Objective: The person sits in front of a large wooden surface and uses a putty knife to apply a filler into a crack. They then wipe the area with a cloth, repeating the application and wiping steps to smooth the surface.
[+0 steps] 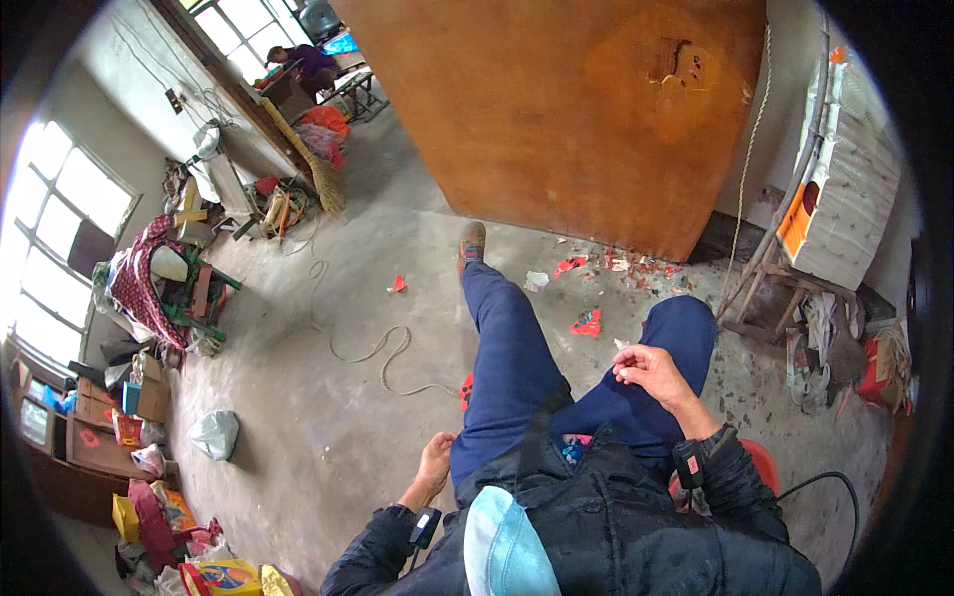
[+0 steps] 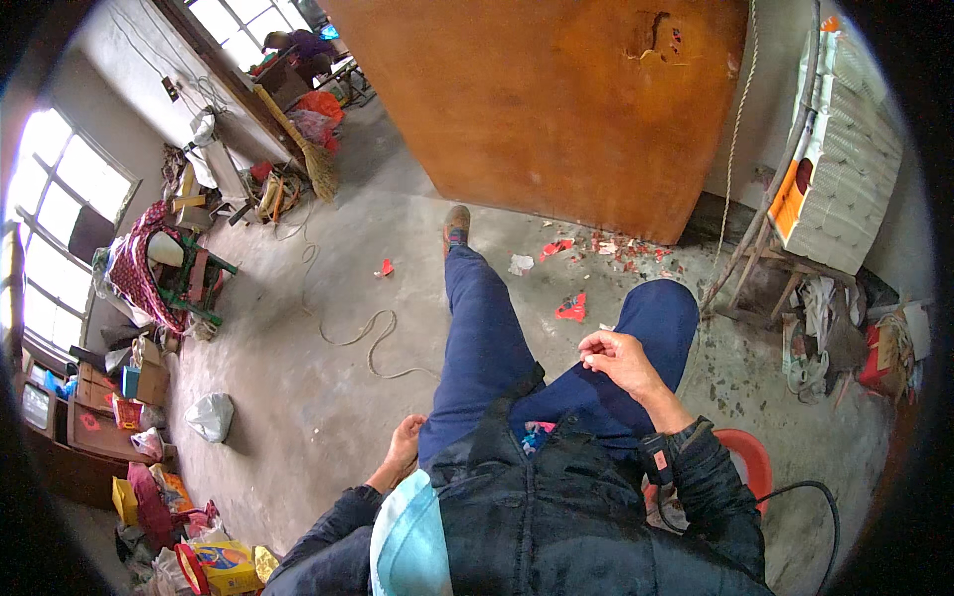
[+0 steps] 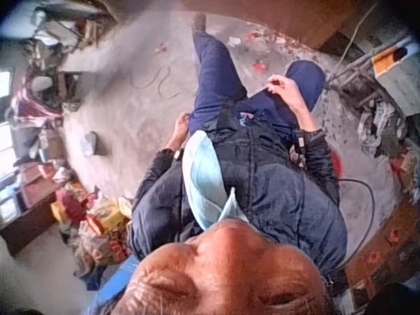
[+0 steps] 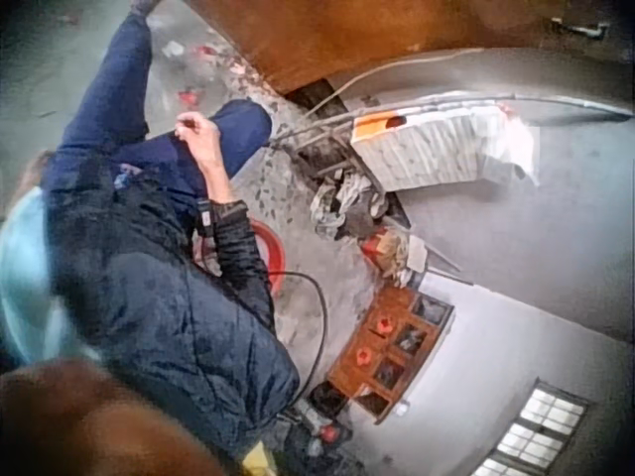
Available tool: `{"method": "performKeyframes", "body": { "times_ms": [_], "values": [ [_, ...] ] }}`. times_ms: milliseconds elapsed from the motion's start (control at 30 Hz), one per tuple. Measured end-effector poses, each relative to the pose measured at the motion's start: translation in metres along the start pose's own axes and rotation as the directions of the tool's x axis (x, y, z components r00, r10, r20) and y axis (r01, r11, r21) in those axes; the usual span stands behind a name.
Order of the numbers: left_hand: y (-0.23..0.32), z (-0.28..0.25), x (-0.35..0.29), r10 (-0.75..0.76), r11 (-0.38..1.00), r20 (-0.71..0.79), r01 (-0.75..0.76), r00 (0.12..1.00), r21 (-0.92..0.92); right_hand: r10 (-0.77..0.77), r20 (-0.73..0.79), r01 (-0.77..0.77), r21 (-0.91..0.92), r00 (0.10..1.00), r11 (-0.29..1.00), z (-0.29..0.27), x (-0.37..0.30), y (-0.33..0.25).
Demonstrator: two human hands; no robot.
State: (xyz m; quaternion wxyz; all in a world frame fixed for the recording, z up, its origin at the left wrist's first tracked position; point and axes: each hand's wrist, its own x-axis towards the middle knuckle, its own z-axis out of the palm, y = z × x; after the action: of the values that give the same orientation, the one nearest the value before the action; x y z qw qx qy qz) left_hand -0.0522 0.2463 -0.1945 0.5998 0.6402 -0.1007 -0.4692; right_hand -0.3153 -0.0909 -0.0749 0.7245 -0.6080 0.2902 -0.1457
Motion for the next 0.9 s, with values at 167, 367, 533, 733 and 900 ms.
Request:
{"method": "performKeyframes", "body": {
  "times_ms": [167,367,533,733,900],
  "values": [
    [-0.007,0.005,0.008,0.122,0.990,-0.149,-0.110,0.981,0.089,0.010,0.000,-0.010,0.006,1.000,1.000,0.005,0.007,0.004],
    [0.007,0.027,0.010,0.299,0.914,-0.216,-0.214,0.930,0.344,0.004,0.012,-0.004,0.020,1.000,1.000,0.005,0.006,0.008],
    [0.028,0.027,-0.016,0.057,0.998,-0.080,-0.054,0.995,0.041,-0.048,-0.018,0.048,0.020,0.999,0.999,-0.002,0.003,0.007],
    [0.025,0.024,-0.026,0.135,0.963,-0.080,-0.111,0.988,0.246,-0.015,-0.025,0.015,-0.003,1.000,1.000,-0.002,0.000,0.009],
    [0.012,0.027,-0.015,0.190,0.981,-0.099,-0.184,0.977,0.065,-0.044,-0.017,0.044,0.009,0.999,0.999,-0.004,0.001,0.009]
  ]
}}
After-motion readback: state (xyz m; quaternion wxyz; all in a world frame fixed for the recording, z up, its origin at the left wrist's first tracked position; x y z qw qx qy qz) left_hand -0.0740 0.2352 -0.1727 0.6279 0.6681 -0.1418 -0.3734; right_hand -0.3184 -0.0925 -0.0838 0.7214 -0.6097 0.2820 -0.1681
